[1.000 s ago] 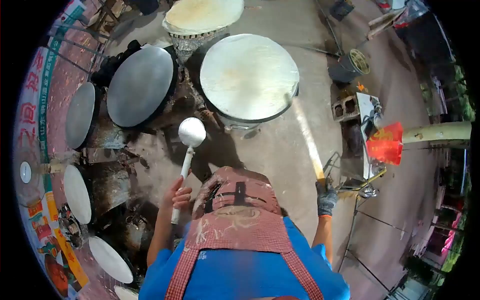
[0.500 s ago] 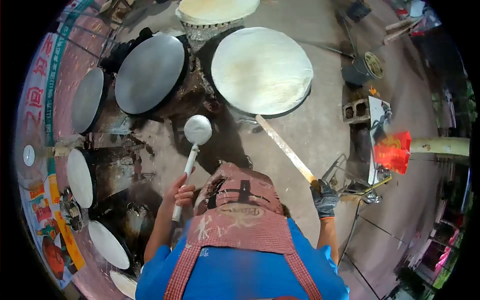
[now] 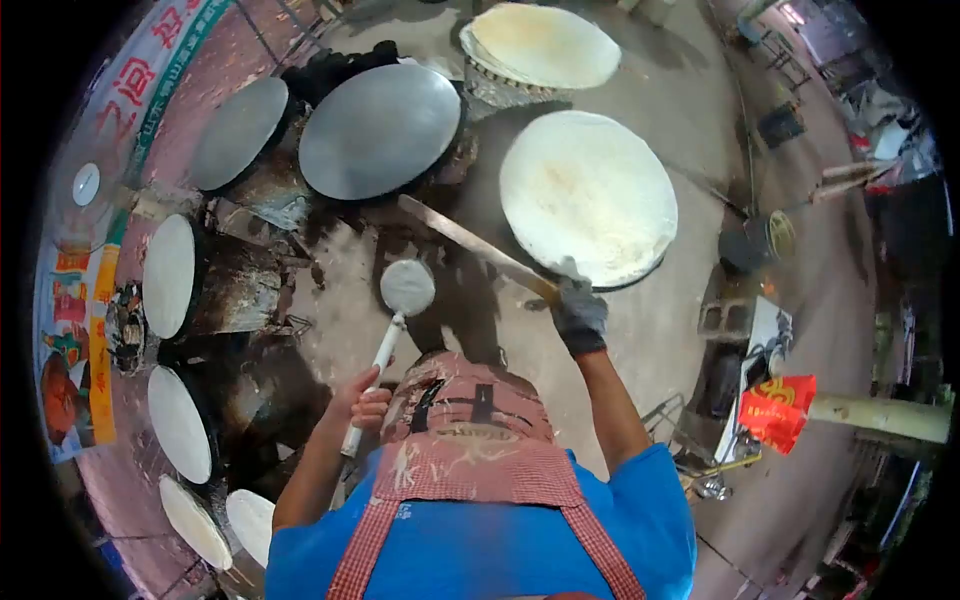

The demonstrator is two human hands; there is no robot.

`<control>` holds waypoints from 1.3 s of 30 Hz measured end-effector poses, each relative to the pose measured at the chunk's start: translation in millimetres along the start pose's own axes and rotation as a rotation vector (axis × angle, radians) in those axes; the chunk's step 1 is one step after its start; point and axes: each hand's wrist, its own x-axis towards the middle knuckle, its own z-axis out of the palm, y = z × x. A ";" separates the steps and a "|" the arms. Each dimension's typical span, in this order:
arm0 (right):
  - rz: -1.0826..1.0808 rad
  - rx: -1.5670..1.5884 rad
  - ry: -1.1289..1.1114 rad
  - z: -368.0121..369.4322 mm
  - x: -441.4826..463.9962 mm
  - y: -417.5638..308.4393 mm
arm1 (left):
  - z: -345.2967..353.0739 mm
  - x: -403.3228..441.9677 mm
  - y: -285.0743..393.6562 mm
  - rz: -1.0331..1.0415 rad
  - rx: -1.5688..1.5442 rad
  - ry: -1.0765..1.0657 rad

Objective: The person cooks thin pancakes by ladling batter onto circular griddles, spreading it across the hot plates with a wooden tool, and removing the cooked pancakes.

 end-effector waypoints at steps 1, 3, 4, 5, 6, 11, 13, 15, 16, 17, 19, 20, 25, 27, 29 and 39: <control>-0.045 0.007 0.085 6.3 23.5 -8.2 | -5.0 -5.5 3.0 -0.007 -0.007 0.005; -0.202 -0.002 0.119 27.3 63.1 -5.6 | -12.6 -16.3 14.9 -0.029 -0.004 0.018; -0.271 -0.004 0.133 26.8 76.3 -5.2 | -14.7 -21.2 19.8 -0.047 -0.017 -0.013; -0.296 -0.030 -0.024 24.0 84.2 -0.5 | -19.8 -26.8 30.0 -0.106 -0.010 -0.044; -0.273 -0.048 -0.015 8.5 92.2 1.4 | -25.1 -32.2 40.4 -0.165 -0.001 -0.076; 0.051 0.017 0.269 -77.4 134.1 50.2 | -35.8 -46.7 80.5 -0.196 -0.019 0.020; 0.101 -0.016 0.420 -110.5 156.5 94.6 | -16.4 -52.5 86.7 -0.139 -0.028 0.089; 0.246 -0.105 0.411 -160.7 173.4 121.9 | -4.8 -55.6 95.3 -0.079 -0.014 0.163; 0.207 -0.096 0.556 -163.2 188.6 158.4 | 1.0 -55.9 95.7 -0.053 -0.019 0.187; 0.240 -0.091 0.548 -171.7 204.6 194.2 | 10.2 -55.0 95.6 -0.024 -0.021 0.208; 0.454 -0.025 0.450 -215.2 220.5 217.6 | 33.6 -46.2 98.5 -0.066 0.085 0.373; 0.450 -0.107 0.403 -246.1 227.7 217.8 | 30.6 -44.2 100.0 -0.047 0.095 0.359; 0.182 -0.225 0.383 -353.6 293.5 196.3 | 40.4 -19.8 89.7 0.007 -0.023 0.195; 0.020 -0.255 0.387 -363.2 339.5 186.3 | 33.4 -11.2 88.1 0.072 -0.008 0.121; -0.141 -0.302 0.410 -358.8 392.4 179.0 | 23.5 -3.2 93.7 0.172 0.045 0.127; 0.083 0.007 0.264 -374.5 528.6 44.9 | 43.6 -14.4 98.5 0.316 0.072 0.071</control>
